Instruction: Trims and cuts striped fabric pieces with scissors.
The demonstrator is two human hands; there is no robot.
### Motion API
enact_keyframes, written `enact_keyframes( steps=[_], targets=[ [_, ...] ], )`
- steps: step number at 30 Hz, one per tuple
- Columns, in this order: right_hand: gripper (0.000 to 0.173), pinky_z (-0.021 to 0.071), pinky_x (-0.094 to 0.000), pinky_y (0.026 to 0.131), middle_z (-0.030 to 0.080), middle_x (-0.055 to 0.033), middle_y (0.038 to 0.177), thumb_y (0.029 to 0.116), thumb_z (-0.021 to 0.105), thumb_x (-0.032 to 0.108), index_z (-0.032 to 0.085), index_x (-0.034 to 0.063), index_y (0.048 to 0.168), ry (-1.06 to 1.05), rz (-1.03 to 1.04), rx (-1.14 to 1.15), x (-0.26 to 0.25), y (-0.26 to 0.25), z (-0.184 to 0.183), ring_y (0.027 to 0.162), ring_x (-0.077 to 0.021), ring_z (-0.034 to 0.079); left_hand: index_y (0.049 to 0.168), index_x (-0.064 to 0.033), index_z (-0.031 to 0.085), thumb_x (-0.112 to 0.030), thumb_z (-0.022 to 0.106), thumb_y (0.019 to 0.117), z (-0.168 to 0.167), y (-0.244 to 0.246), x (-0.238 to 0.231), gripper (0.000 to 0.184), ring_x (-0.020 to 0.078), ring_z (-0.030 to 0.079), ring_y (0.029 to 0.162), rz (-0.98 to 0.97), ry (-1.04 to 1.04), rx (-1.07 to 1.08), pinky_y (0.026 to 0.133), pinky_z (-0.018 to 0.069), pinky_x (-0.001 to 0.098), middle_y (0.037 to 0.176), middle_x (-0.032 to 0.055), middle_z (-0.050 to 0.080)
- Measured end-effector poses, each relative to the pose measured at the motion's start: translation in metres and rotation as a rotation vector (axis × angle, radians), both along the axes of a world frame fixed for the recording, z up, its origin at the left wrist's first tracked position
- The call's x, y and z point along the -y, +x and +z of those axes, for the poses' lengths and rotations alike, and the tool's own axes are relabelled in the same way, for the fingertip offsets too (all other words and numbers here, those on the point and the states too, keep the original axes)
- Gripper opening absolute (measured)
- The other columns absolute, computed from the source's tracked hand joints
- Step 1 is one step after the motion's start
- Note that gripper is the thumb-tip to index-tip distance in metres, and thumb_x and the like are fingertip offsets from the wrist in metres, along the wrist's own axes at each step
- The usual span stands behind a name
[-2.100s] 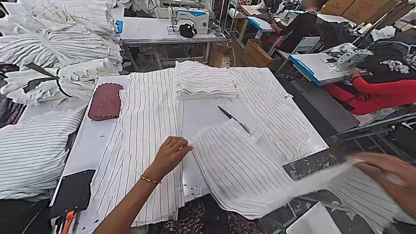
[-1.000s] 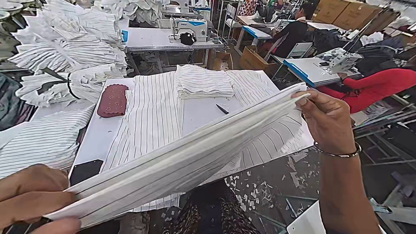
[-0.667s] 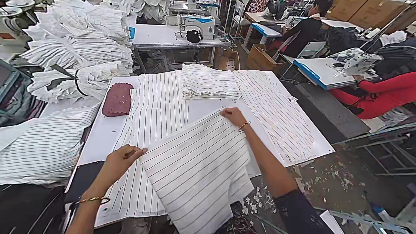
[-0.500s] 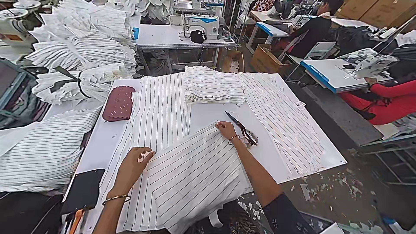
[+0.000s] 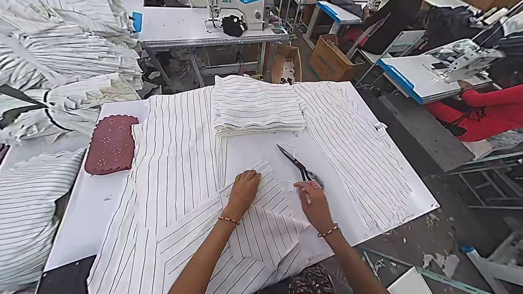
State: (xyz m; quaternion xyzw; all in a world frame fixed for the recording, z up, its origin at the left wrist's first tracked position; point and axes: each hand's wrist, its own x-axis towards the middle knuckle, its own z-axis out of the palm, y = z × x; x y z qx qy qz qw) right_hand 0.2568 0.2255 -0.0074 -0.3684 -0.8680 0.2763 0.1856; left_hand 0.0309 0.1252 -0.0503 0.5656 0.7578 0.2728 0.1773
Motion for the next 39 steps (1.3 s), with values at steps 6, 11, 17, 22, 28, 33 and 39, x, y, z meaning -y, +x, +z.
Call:
enact_keyframes(
  steps=[6,11,17,22,28,33,39],
  targets=[
    [0.053,0.0464,-0.0522,0.106,0.06,-0.0279,0.134,0.0884,0.072,0.02,0.059,-0.0046,0.134,-0.099,-0.066,0.389,-0.037,0.022,-0.005,0.124,-0.0462,0.057,0.137,-0.0019,0.064,-0.025,0.048,0.1049,-0.039,0.016,0.0,0.043,0.0345,0.053,0.138,0.033,0.17,-0.143,0.115,0.0364,0.0588,0.147,0.0117,0.058],
    [0.05,0.0521,-0.0498,0.097,0.065,-0.0252,0.124,0.0889,0.073,0.031,0.065,-0.0038,0.124,-0.115,0.039,0.315,-0.056,0.03,-0.005,0.113,-0.0402,0.063,0.149,-0.008,0.053,-0.037,0.043,0.1071,-0.036,0.012,-0.007,0.052,0.0279,0.045,0.146,0.0,0.086,-0.163,0.119,0.0273,0.0621,0.157,0.0058,0.049],
    [0.049,0.0485,-0.054,0.102,0.065,-0.0259,0.125,0.0896,0.069,0.025,0.062,-0.0065,0.126,0.034,-0.044,0.264,-0.065,0.013,-0.017,0.119,-0.0457,0.06,0.154,-0.01,0.047,-0.042,0.038,0.108,-0.034,0.01,-0.011,0.056,0.0266,0.038,0.15,-0.038,0.017,-0.141,0.121,0.0194,0.0626,0.162,0.0043,0.042],
    [0.049,0.0438,-0.0477,0.111,0.055,-0.028,0.141,0.0927,0.064,0.013,0.054,-0.0068,0.137,-0.044,-0.055,0.351,-0.081,0.003,-0.012,0.132,-0.0417,0.053,0.157,-0.0136,0.043,-0.043,0.037,0.1079,-0.033,0.01,-0.014,0.057,0.0245,0.033,0.153,-0.039,-0.031,-0.117,0.122,0.0148,0.0626,0.164,0.0014,0.038],
    [0.036,0.0511,-0.0506,0.088,0.068,-0.0195,0.107,0.0996,0.059,0.026,0.064,-0.0018,0.123,-0.361,-0.049,0.693,-0.079,0.001,0.023,0.099,-0.0322,0.066,0.158,-0.0147,0.041,-0.043,0.039,0.1072,-0.033,0.006,-0.017,0.058,0.0245,0.031,0.153,-0.048,-0.04,-0.093,0.122,0.0131,0.0633,0.165,0.0008,0.037],
    [0.011,0.0541,-0.0219,0.06,0.064,0.0048,0.072,0.1044,0.047,0.014,0.056,0.0088,0.101,-1.135,-0.025,0.074,-0.024,0.071,0.027,0.061,-0.0046,0.063,0.158,-0.0146,0.041,-0.043,0.038,0.1074,-0.033,0.006,-0.016,0.058,0.0243,0.031,0.153,-0.049,-0.026,-0.091,0.122,0.0127,0.0635,0.165,0.0003,0.036],
    [0.023,0.0387,-0.0151,0.044,0.051,0.0122,0.057,0.0972,0.065,0.039,0.057,0.0202,0.085,-1.371,-0.093,0.216,0.018,0.137,0.024,0.045,0.0015,0.046,0.157,-0.0133,0.042,-0.043,0.038,0.1073,-0.034,0.006,-0.017,0.058,0.0253,0.032,0.153,-0.054,-0.019,-0.096,0.121,0.0137,0.0645,0.165,0.0009,0.037]
  ],
)
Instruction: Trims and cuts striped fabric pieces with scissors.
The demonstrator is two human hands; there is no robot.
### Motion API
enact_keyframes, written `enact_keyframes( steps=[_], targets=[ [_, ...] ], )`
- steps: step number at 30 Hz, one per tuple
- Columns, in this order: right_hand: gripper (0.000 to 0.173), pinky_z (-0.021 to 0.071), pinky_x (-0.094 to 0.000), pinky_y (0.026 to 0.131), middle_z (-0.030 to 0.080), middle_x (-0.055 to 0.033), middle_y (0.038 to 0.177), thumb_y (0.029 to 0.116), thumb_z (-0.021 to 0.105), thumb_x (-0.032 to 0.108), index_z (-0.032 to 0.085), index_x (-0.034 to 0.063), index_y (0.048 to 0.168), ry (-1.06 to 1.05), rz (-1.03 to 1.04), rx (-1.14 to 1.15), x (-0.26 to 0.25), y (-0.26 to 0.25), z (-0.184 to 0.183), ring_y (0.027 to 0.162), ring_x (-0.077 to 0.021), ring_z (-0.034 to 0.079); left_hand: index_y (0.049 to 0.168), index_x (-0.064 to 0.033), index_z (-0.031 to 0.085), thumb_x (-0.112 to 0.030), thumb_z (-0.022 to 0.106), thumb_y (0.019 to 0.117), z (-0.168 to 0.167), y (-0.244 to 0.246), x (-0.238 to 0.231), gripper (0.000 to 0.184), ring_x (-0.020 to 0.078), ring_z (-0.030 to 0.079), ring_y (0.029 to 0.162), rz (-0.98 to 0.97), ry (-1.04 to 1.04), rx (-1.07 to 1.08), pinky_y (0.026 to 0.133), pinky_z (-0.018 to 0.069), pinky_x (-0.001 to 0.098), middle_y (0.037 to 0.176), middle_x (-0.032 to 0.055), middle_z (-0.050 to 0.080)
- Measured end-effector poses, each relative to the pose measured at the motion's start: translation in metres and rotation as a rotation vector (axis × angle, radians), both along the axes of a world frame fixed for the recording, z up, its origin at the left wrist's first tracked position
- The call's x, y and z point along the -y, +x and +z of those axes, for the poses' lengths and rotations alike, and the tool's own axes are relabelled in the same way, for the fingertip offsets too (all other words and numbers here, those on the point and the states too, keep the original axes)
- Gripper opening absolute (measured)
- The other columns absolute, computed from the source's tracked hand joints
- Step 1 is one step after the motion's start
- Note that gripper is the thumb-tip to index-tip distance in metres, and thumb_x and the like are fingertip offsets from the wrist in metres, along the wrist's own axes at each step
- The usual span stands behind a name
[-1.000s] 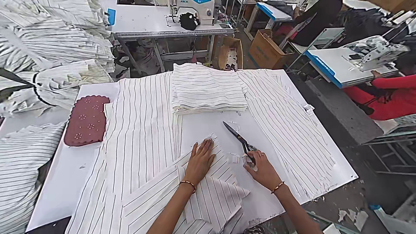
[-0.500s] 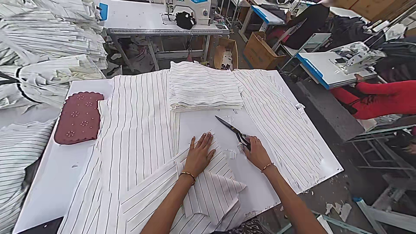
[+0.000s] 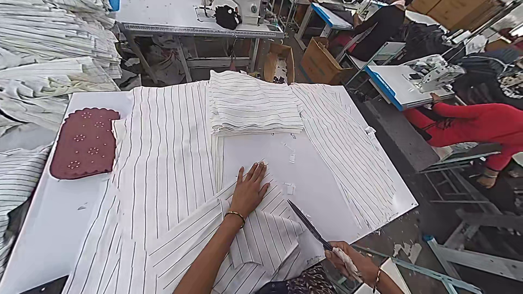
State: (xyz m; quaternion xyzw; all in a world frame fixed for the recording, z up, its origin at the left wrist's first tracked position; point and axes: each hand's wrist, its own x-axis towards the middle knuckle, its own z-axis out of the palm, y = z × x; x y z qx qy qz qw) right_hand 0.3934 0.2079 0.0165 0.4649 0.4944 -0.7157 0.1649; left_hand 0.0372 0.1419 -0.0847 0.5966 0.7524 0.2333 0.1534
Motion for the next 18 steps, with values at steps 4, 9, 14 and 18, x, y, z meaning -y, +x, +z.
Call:
enact_keyframes(
  steps=[4,9,14,18],
  targets=[
    [0.024,0.0379,-0.0147,0.043,0.05,0.0128,0.057,0.1004,0.058,0.037,0.056,0.0213,0.083,0.016,-0.007,-0.09,-0.008,-0.027,-0.014,0.045,0.0024,0.046,0.158,-0.0136,0.041,-0.043,0.037,0.1077,0.003,-0.001,0.001,0.058,0.025,0.031,0.154,-0.005,-0.014,-0.004,0.122,0.0129,0.0642,0.166,0.0006,0.036],
    [0.024,0.0396,-0.0157,0.044,0.048,0.0103,0.055,0.1047,0.056,0.031,0.055,0.0165,0.086,0.05,0.014,-0.07,-0.033,-0.074,-0.017,0.044,0.0003,0.047,0.159,-0.0138,0.04,-0.044,0.036,0.1081,0.002,-0.001,0.0,0.059,0.0244,0.03,0.154,-0.008,-0.024,-0.006,0.122,0.0121,0.0641,0.166,0.0001,0.034],
    [0.022,0.0402,-0.0173,0.045,0.049,0.0084,0.057,0.1025,0.062,0.028,0.055,0.0135,0.088,0.088,0.04,-0.012,-0.038,-0.092,-0.018,0.045,-0.0013,0.047,0.158,-0.0119,0.039,-0.045,0.036,0.108,0.003,0.0,0.0,0.06,0.0243,0.03,0.154,-0.004,-0.032,-0.002,0.122,0.0124,0.0633,0.166,0.0019,0.034],
    [0.022,0.0413,-0.0176,0.044,0.051,0.0072,0.056,0.1016,0.064,0.028,0.056,0.0129,0.087,0.08,0.018,-0.02,-0.038,-0.092,-0.02,0.044,-0.0019,0.049,0.16,-0.0109,0.037,-0.045,0.036,0.108,0.003,0.0,0.0,0.062,0.0233,0.028,0.155,0.003,-0.047,-0.006,0.123,0.0112,0.0611,0.168,0.0027,0.031]
  ],
)
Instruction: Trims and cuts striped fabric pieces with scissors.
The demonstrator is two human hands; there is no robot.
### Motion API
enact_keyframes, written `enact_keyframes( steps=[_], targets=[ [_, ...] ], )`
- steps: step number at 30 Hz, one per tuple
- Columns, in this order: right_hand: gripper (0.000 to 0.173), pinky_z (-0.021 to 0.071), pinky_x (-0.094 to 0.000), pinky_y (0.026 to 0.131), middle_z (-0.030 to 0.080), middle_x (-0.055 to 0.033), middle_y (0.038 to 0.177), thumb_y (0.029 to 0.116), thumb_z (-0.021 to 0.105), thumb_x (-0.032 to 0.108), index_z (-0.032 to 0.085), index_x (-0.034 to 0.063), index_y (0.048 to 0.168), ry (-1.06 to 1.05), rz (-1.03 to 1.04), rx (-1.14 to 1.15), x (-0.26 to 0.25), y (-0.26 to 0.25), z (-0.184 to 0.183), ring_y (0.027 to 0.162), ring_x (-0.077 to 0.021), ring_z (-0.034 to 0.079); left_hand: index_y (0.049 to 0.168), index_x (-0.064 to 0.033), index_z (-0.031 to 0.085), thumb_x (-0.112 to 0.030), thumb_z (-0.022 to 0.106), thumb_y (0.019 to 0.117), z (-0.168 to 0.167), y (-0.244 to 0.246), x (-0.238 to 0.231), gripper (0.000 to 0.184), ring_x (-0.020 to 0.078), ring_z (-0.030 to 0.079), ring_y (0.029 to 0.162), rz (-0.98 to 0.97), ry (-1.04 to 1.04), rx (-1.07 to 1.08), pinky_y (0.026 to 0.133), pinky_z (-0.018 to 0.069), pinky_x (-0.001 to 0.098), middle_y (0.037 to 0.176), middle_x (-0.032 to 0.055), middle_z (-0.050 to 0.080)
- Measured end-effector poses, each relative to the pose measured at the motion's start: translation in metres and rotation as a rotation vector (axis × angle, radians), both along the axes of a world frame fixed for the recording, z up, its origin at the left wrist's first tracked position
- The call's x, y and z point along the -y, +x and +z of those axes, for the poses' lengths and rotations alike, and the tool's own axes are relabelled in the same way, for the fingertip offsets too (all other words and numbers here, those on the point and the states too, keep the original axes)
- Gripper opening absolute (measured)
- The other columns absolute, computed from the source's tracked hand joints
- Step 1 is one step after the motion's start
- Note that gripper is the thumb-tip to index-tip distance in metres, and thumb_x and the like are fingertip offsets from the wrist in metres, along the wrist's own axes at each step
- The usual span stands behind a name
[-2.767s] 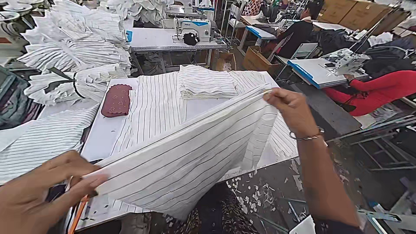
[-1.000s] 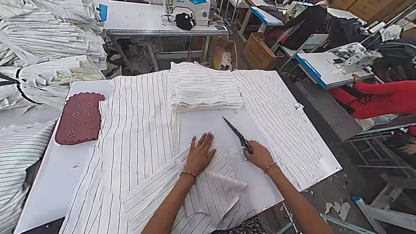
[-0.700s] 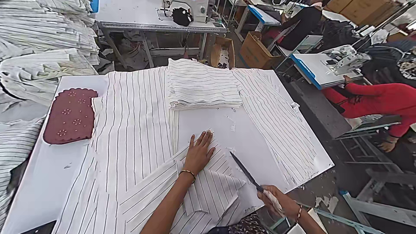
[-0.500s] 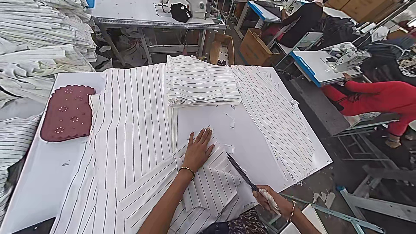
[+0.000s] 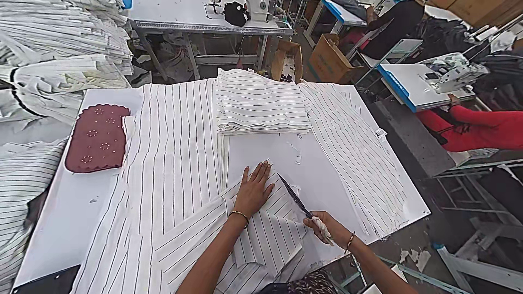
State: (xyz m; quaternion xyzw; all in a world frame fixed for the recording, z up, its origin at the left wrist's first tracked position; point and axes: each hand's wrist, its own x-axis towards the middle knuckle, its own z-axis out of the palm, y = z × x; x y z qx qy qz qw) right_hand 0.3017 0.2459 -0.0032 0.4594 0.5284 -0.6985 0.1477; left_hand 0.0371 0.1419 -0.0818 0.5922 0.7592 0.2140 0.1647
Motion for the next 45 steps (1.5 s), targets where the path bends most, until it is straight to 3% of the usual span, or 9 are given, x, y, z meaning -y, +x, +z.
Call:
enact_keyframes(
  steps=[18,28,37,45],
  targets=[
    [0.026,0.0417,-0.017,0.044,0.05,0.0073,0.055,0.1039,0.06,0.03,0.055,0.0122,0.086,0.027,0.023,-0.008,-0.012,-0.045,0.0,0.044,-0.0019,0.049,0.158,0.0,0.035,-0.05,0.039,0.1056,-0.001,0.001,0.0,0.072,0.0298,0.031,0.154,0.05,0.045,-0.037,0.123,0.0173,0.0585,0.166,0.0127,0.032],
    [0.028,0.0409,-0.017,0.044,0.049,0.008,0.054,0.1045,0.059,0.032,0.055,0.0131,0.085,0.037,0.043,-0.023,-0.019,-0.057,-0.001,0.043,-0.0015,0.048,0.158,0.0015,0.034,-0.049,0.042,0.1047,-0.002,0.003,-0.001,0.073,0.031,0.032,0.153,0.061,0.057,-0.038,0.122,0.0189,0.0582,0.166,0.0147,0.032],
    [0.025,0.0424,-0.0184,0.045,0.052,0.007,0.056,0.0989,0.069,0.028,0.056,0.0112,0.087,0.114,0.091,0.043,-0.021,-0.059,-0.001,0.045,-0.0021,0.05,0.158,0.001,0.034,-0.051,0.038,0.1055,-0.002,0.002,0.0,0.074,0.0301,0.031,0.153,0.054,0.052,-0.048,0.123,0.0188,0.0577,0.166,0.0139,0.032],
    [0.026,0.0423,-0.0172,0.045,0.051,0.0073,0.056,0.1029,0.062,0.032,0.055,0.0117,0.088,0.09,0.104,0.037,-0.028,-0.068,0.002,0.044,-0.0015,0.049,0.158,0.0016,0.033,-0.051,0.038,0.1055,0.0,0.002,0.0,0.074,0.0304,0.031,0.153,0.053,0.04,-0.045,0.123,0.019,0.0574,0.166,0.0144,0.032]
  ],
)
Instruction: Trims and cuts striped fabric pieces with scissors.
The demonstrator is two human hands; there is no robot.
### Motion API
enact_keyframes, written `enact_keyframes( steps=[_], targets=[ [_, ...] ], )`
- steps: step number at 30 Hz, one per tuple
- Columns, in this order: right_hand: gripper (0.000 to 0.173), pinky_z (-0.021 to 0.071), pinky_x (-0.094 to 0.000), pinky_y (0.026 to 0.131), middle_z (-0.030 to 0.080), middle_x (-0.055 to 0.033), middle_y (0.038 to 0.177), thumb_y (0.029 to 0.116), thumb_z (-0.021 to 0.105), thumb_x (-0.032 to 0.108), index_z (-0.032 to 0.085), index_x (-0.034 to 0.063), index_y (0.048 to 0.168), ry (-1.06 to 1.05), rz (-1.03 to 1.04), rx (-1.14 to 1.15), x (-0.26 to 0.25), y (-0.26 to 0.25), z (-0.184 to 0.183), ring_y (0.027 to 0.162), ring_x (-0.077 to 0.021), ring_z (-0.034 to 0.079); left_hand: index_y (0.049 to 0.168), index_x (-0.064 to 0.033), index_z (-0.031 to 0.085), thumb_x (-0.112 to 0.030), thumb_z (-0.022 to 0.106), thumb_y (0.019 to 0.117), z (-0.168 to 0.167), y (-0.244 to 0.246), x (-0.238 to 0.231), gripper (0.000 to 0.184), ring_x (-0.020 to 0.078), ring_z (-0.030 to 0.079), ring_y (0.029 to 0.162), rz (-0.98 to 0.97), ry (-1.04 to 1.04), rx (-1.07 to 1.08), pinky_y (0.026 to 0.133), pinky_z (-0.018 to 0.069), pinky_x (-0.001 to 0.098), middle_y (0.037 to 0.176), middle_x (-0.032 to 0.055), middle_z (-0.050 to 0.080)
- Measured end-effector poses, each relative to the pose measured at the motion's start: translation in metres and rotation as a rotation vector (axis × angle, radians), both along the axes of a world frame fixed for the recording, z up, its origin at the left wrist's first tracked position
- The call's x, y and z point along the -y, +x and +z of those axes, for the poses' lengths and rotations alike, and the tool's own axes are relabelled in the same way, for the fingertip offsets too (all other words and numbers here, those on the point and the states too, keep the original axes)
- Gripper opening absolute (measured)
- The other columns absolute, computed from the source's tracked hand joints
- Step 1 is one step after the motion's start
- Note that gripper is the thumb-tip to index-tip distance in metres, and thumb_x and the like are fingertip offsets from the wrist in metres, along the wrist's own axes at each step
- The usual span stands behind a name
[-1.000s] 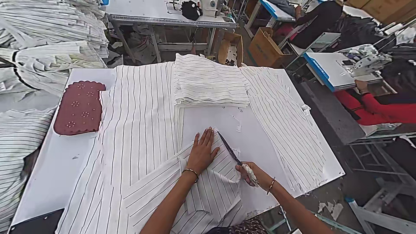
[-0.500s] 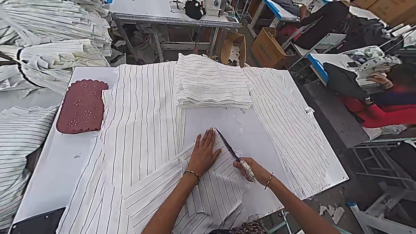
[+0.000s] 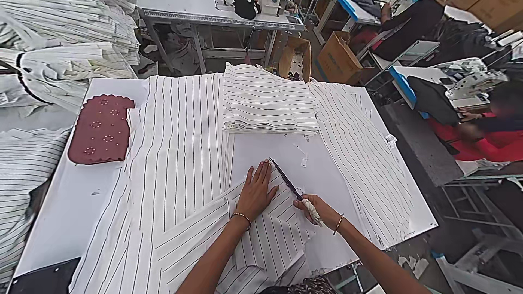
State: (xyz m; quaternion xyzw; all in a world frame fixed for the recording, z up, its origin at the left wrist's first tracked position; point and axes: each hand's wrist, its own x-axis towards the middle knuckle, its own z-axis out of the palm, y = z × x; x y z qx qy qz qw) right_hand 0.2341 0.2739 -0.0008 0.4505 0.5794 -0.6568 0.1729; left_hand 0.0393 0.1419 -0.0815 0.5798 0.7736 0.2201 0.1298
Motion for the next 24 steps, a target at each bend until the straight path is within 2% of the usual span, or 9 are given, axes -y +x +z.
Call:
enact_keyframes(
  steps=[7,10,14,17,19,21,22,24],
  targets=[
    [0.025,0.0446,-0.0187,0.045,0.055,0.0055,0.056,0.0998,0.068,0.029,0.056,0.0105,0.087,0.016,-0.024,-0.003,0.005,-0.001,-0.004,0.044,-0.0033,0.052,0.158,0.0012,0.033,-0.051,0.036,0.106,-0.002,0.0,-0.001,0.074,0.0299,0.031,0.154,0.001,0.002,-0.018,0.123,0.0192,0.057,0.166,0.0141,0.031],
    [0.024,0.0455,-0.0189,0.044,0.057,0.0038,0.055,0.1019,0.065,0.026,0.057,0.009,0.087,0.023,-0.137,-0.022,0.012,0.001,-0.004,0.044,-0.0045,0.054,0.157,0.0013,0.034,-0.049,0.039,0.1058,-0.001,0.0,-0.001,0.072,0.0305,0.031,0.153,-0.007,0.018,0.003,0.123,0.0196,0.0569,0.166,0.0145,0.032],
    [0.024,0.0464,-0.0196,0.043,0.057,0.0026,0.055,0.1051,0.059,0.023,0.061,0.0046,0.09,0.11,-0.458,-0.059,0.021,0.012,0.0,0.043,-0.0053,0.054,0.146,0.0028,0.053,-0.026,0.057,0.1012,0.005,-0.004,0.016,0.054,0.0363,0.047,0.143,0.016,0.3,0.155,0.118,0.0332,0.0573,0.154,0.0186,0.05],
    [0.026,0.0443,-0.0189,0.04,0.056,0.0021,0.055,0.1069,0.055,0.023,0.062,0.0023,0.093,0.224,-0.652,-0.084,0.026,0.042,0.002,0.042,-0.0047,0.053,0.13,0.0035,0.066,-0.011,0.056,0.0985,0.03,-0.005,0.067,0.036,0.0387,0.061,0.127,0.139,0.375,0.256,0.108,0.0478,0.053,0.135,0.021,0.065],
    [0.027,0.0437,-0.019,0.039,0.056,0.0017,0.054,0.1063,0.057,0.024,0.062,0.002,0.091,0.302,-0.733,-0.077,0.037,0.069,-0.002,0.041,-0.0045,0.052,0.126,0.0053,0.066,-0.006,0.054,0.0987,0.042,-0.009,0.115,0.032,0.0393,0.067,0.114,0.256,0.301,0.325,0.097,0.055,0.0508,0.126,0.0251,0.066],
    [0.028,0.0444,-0.0199,0.038,0.057,0.0012,0.053,0.1054,0.059,0.024,0.062,0.0018,0.089,0.374,-0.769,-0.055,0.051,0.095,-0.005,0.04,-0.0048,0.052,0.124,0.0064,0.066,-0.003,0.056,0.0973,0.043,-0.013,0.157,0.03,0.0391,0.07,0.103,0.325,0.244,0.324,0.088,0.0585,0.0496,0.12,0.0265,0.066],
    [0.028,0.0446,-0.02,0.039,0.057,0.0011,0.053,0.1051,0.059,0.024,0.062,0.0018,0.089,0.399,-0.774,-0.043,0.059,0.106,-0.007,0.041,-0.0049,0.053,0.122,0.0056,0.067,-0.001,0.057,0.0957,0.04,-0.012,0.175,0.029,0.0397,0.07,0.102,0.32,0.223,0.297,0.087,0.0584,0.0501,0.119,0.0261,0.067],
    [0.028,0.045,-0.02,0.04,0.057,0.0016,0.053,0.1047,0.06,0.024,0.062,0.0021,0.088,0.43,-0.776,-0.027,0.077,0.123,-0.01,0.041,-0.0048,0.053,0.119,0.0018,0.071,0.001,0.059,0.0938,0.036,-0.008,0.2,0.028,0.0421,0.067,0.11,0.202,0.187,0.207,0.093,0.0555,0.054,0.119,0.0238,0.068]
  ],
)
